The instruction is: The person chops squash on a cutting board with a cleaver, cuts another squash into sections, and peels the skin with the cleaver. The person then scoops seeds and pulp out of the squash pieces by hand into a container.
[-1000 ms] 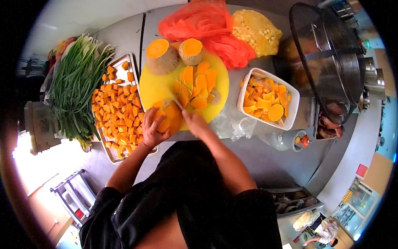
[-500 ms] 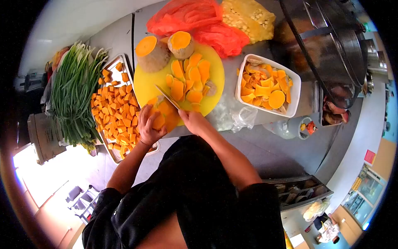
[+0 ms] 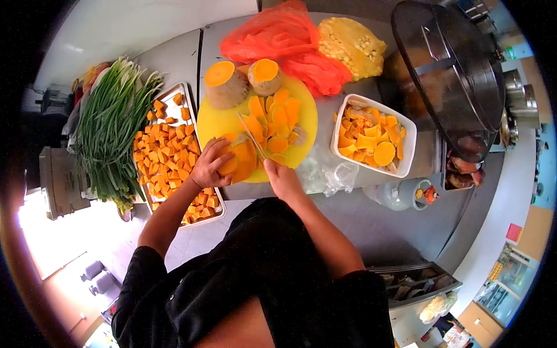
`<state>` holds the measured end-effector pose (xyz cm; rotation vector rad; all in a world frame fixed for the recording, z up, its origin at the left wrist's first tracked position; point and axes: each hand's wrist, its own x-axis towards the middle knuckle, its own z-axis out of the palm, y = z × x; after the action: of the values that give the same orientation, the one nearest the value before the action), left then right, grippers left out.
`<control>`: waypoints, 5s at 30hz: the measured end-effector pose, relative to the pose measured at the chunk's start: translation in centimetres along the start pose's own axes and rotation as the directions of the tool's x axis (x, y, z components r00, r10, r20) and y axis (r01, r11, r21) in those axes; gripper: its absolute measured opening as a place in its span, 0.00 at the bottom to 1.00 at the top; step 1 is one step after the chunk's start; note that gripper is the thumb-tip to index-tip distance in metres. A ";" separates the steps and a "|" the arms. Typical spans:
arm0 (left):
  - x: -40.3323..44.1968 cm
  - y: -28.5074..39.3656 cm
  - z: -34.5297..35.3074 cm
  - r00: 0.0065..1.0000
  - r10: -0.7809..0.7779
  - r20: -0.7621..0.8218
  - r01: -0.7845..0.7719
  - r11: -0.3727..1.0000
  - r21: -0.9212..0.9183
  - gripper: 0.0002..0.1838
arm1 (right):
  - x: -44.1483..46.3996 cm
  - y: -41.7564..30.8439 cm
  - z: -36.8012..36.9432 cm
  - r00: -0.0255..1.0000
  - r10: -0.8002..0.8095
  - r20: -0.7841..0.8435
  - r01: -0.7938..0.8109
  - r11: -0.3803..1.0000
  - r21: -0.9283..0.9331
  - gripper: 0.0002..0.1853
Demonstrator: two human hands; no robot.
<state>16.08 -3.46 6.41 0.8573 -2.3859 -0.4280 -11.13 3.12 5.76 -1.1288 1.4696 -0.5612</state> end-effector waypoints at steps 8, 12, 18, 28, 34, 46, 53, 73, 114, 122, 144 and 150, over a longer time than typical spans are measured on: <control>-2.3 4.0 5.7 0.865 -0.341 -0.367 0.401 0.911 0.097 0.27 | -7.5 -7.2 0.4 0.970 -0.236 0.058 0.228 0.800 -0.554 0.36; -2.5 3.8 5.6 0.849 -0.316 -0.424 0.374 0.926 0.059 0.23 | -9.3 -7.1 0.5 0.984 -0.163 0.065 0.166 0.740 -0.651 0.37; -2.7 2.7 6.1 0.873 -0.276 -0.403 0.348 0.930 0.118 0.22 | -9.3 -7.8 1.7 0.991 -0.127 0.046 0.121 0.693 -0.710 0.37; -1.2 3.7 5.4 0.818 -0.258 -0.515 0.357 0.929 0.102 0.22 | -1.9 -7.6 3.4 0.990 -0.139 0.034 0.134 0.809 -0.572 0.33; -1.2 3.9 5.6 0.818 -0.272 -0.507 0.382 0.915 0.126 0.22 | 2.8 -7.5 2.7 0.988 -0.136 0.074 0.155 0.865 -0.478 0.32; -1.1 4.2 5.0 0.835 -0.284 -0.472 0.380 0.917 0.121 0.22 | 3.0 -6.1 -0.8 0.985 -0.038 0.165 0.098 0.924 -0.371 0.30; -1.9 3.2 4.2 0.880 -0.261 -0.397 0.324 0.941 0.100 0.23 | 6.0 -5.2 -1.7 0.936 0.228 0.270 -0.194 0.970 -0.146 0.36; -3.1 1.0 1.7 0.925 -0.284 -0.251 0.336 0.922 0.193 0.24 | -0.2 -1.9 4.3 0.992 -0.103 0.072 0.103 0.995 -0.001 0.29; -5.7 -0.8 -1.9 0.922 -0.387 0.033 0.388 0.921 -0.034 0.53 | -5.3 -3.5 1.9 0.989 -0.109 0.103 0.119 0.988 -0.097 0.29; -1.9 4.4 5.1 0.671 -0.638 -0.378 0.675 0.737 -0.045 0.53 | -6.9 -3.8 3.7 0.996 -0.038 -0.086 0.029 0.995 -0.099 0.32; -3.1 4.1 4.5 0.965 -0.232 -0.123 0.243 0.966 0.086 0.24 | -9.3 -1.8 7.4 0.905 -0.349 -0.243 0.123 0.762 -0.636 0.39; -1.4 5.1 4.0 0.942 -0.213 -0.260 0.246 0.964 0.101 0.22 | -1.3 -4.8 4.8 0.932 -0.274 -0.237 0.076 0.786 -0.613 0.34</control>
<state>12.11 1.71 5.02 1.1851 -2.1101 -0.2358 -5.23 3.42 9.25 -1.7525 1.9058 -0.4238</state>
